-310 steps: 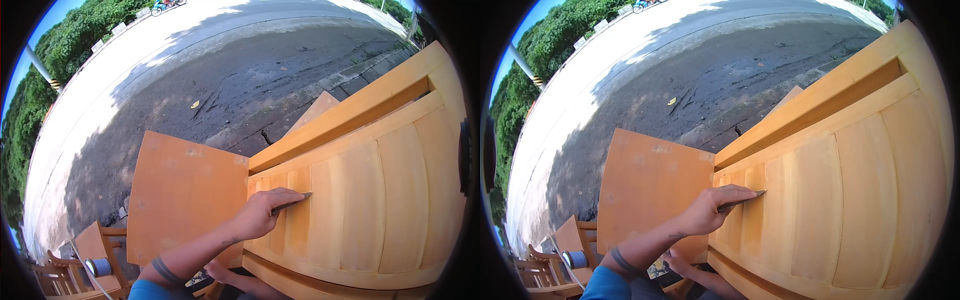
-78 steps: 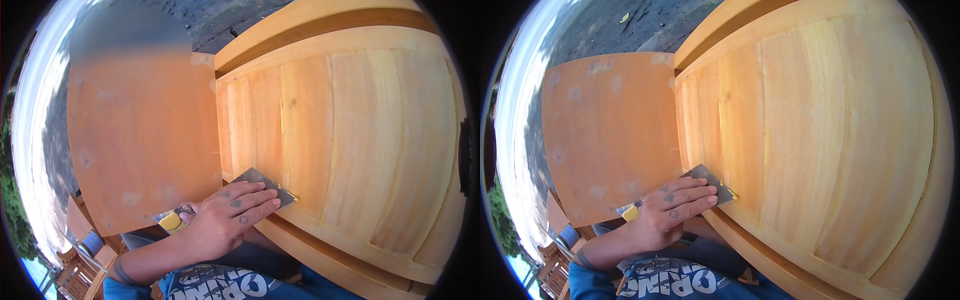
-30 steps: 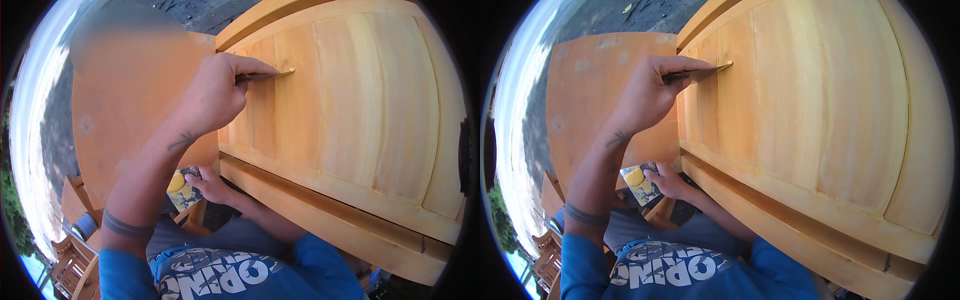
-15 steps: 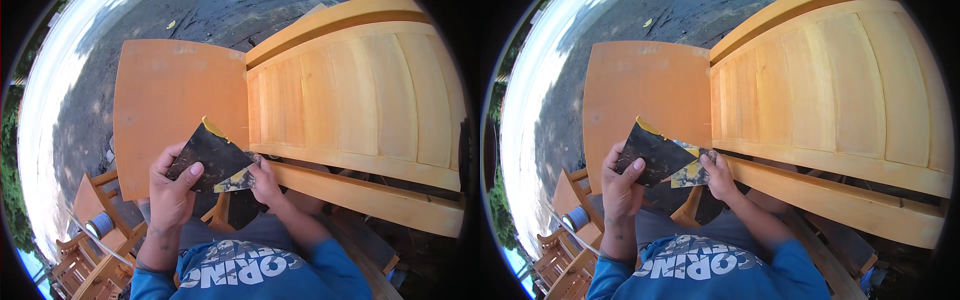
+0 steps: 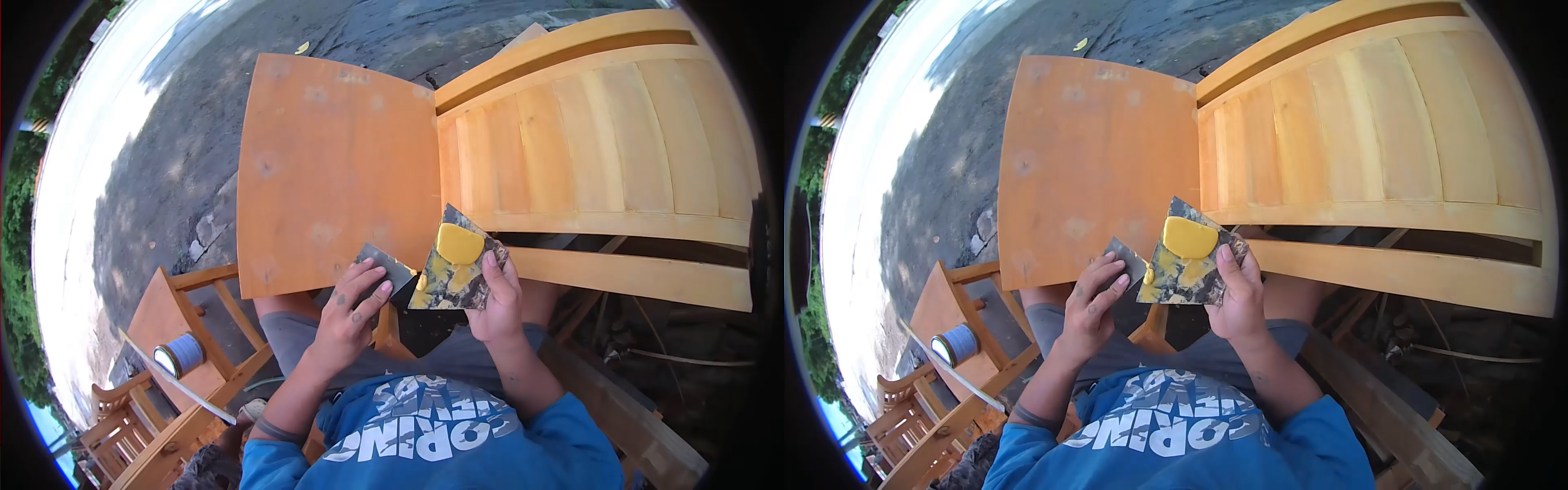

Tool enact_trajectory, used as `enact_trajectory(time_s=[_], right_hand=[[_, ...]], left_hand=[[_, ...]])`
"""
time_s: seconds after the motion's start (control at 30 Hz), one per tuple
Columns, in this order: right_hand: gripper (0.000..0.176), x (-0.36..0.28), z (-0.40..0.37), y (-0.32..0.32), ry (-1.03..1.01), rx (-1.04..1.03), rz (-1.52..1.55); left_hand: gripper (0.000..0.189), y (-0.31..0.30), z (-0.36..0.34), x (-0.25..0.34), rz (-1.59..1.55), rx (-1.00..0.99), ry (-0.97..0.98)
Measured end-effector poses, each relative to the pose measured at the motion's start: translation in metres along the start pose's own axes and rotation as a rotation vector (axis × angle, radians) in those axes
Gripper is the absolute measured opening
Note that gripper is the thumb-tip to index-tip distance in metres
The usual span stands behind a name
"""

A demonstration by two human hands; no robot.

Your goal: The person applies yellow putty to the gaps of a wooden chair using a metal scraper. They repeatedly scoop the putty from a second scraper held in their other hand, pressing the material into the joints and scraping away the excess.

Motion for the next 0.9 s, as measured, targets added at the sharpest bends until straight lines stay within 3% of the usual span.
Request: enact_trajectory(time_s=[0.03, 0.13, 0.23, 0.33, 0.37, 0.47, 0.5, 0.6, 0.7, 0.8, 0.9], right_hand=[[0.031, -0.003, -0.004, -0.001, -0.005, 0.000, -0.006], [0.031, -0.010, -0.010, -0.007, 0.075, -0.067, -0.045], [0.031, -0.008, -0.015, -0.006, 0.192, -0.080, -0.080], [0.031, 0.000, -0.021, 0.001, 0.342, -0.152, -0.057], [0.031, 0.001, -0.025, 0.004, 0.371, -0.180, -0.040], [0.029, -0.006, -0.027, 0.005, 0.351, -0.159, -0.040], [0.029, -0.011, -0.025, 0.004, 0.318, -0.134, -0.047], [0.027, -0.019, -0.022, -0.002, 0.078, -0.072, -0.200], [0.024, -0.011, -0.012, -0.012, -0.038, -0.026, -0.351], [0.022, -0.005, -0.013, -0.008, -0.069, -0.009, -0.451], [0.022, -0.003, -0.015, -0.006, -0.065, -0.028, -0.481]], left_hand=[[0.048, -0.003, 0.000, -0.005, 0.031, -0.049, -0.013], [0.029, -0.030, 0.010, -0.021, -0.500, 0.081, -0.847], [0.019, -0.030, 0.024, -0.030, -1.302, 0.012, -0.977], [0.030, -0.013, 0.035, -0.026, -1.328, -0.205, -1.039], [0.022, -0.006, 0.034, -0.030, -1.306, -0.319, -1.003], [0.014, -0.002, 0.031, -0.046, -0.904, -0.463, -1.025], [0.014, -0.009, 0.029, -0.057, -0.762, -0.485, -0.985], [0.023, -0.042, 0.050, -0.022, -0.591, -0.192, -0.862], [0.036, -0.056, 0.074, 0.037, 0.035, -0.286, -0.098], [0.040, -0.044, 0.077, 0.070, 0.333, -0.447, 0.227], [0.042, -0.036, 0.081, 0.078, 0.427, -0.544, 0.318]])
Point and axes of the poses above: each hand's wrist, its own z-axis towards the middle knuckle, its own y-axis out of the palm, x = y × z, the point moved 3 cm from there along z, towards the middle knuckle, and after that the axes turned 11 degrees about x, right-handed, at the moved point
